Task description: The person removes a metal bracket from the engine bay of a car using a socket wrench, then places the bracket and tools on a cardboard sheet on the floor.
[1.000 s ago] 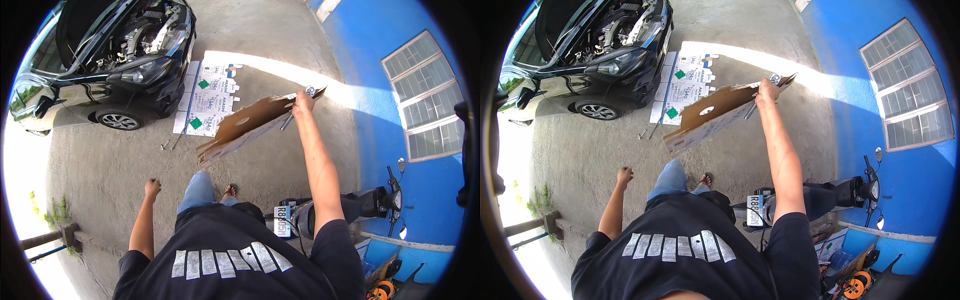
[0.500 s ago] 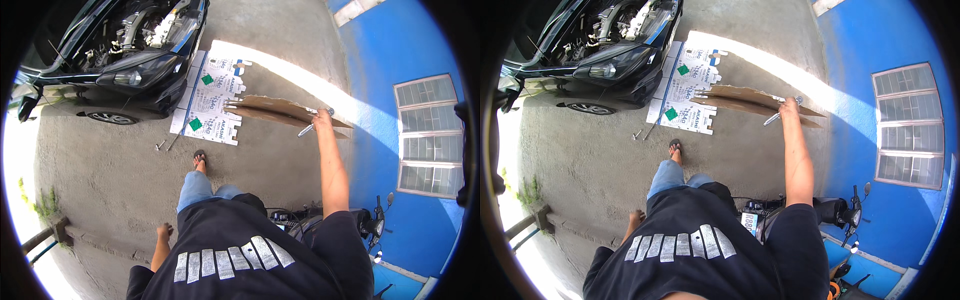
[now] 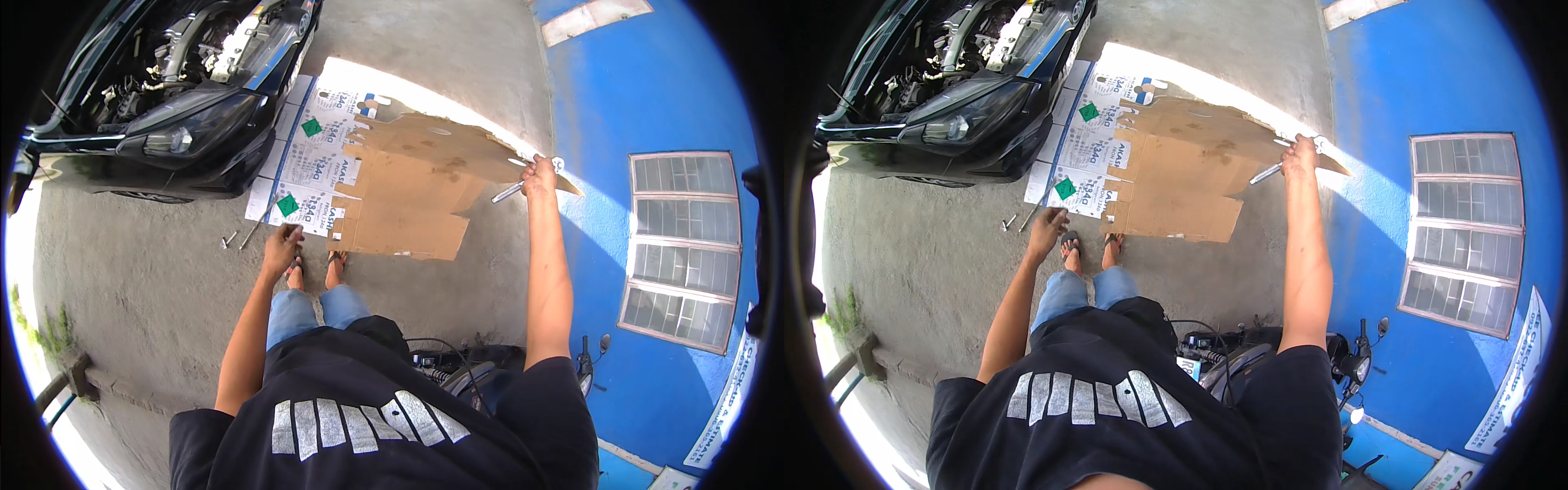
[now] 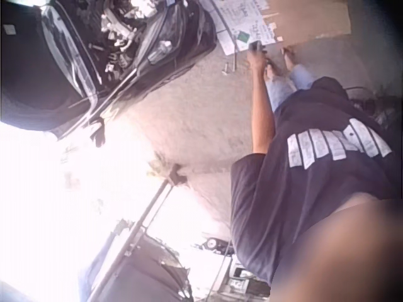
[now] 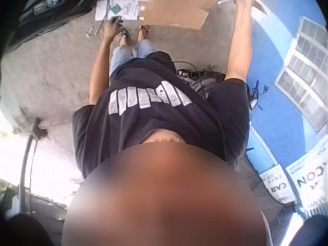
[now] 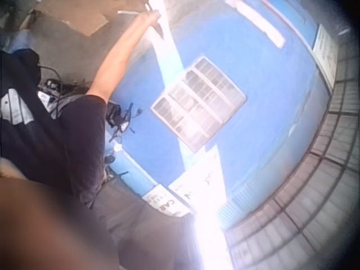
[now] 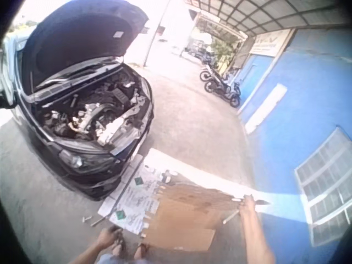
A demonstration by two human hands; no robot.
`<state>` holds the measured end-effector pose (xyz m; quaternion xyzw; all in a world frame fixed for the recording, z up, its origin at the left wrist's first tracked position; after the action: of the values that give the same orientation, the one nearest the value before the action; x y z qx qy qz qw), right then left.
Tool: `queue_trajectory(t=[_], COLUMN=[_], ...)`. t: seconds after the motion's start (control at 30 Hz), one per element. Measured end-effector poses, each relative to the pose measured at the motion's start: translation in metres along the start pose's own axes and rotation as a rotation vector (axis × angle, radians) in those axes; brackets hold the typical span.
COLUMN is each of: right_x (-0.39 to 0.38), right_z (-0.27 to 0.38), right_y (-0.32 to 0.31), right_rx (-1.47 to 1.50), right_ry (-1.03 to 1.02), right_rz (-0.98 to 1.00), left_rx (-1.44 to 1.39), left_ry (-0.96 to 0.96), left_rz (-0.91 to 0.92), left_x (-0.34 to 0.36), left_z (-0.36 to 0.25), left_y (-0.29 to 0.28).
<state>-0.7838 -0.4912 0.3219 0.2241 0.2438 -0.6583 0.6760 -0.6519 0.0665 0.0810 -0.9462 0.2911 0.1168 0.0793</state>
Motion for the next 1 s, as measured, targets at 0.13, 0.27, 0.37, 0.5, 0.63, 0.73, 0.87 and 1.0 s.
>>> queue_trajectory(t=[0.13,0.27,0.37,0.5,0.63,0.73,0.87,1.0], right_x=[0.069,0.159,0.222,0.256,0.238,0.219,0.204,0.203], right_z=[0.003,0.001,0.038,0.059,0.072,0.076,0.062,-0.013], right_y=[0.079,0.160,0.211,0.252,0.274,0.275,0.246,0.177], right_rx=[0.105,0.186,0.117,0.125,0.085,0.168,0.157,0.103], right_ry=[0.125,0.152,0.123,0.129,0.046,0.017,-0.039,0.042], right_rz=[-0.046,-0.056,0.046,0.049,0.036,0.138,0.201,0.226], left_rx=[0.284,0.244,0.183,0.157,0.095,0.150,0.221,0.202], left_ry=[-0.545,-0.939,-1.030,-1.033,-0.838,-0.676,-0.525,-0.456], left_rz=[-0.007,-0.450,-0.662,-0.750,-0.691,-0.515,-0.354,-0.312], left_x=[-0.111,-0.263,-0.337,-0.337,-0.254,-0.173,-0.092,-0.061], left_z=[0.122,0.182,0.178,0.147,0.109,0.076,0.041,0.045], left_y=[-0.044,-0.109,-0.137,-0.129,-0.093,-0.064,-0.037,-0.028])
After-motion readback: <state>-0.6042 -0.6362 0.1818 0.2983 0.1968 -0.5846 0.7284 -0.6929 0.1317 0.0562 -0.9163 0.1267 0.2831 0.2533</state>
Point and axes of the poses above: each hand's wrist, its own x-axis towards the middle knuckle, its own y-axis out of the palm, z = x × y, the point moved 1 cm from there along x, towards the middle knuckle, and after that the axes turned 12 degrees about y, right-handed, at the moved point
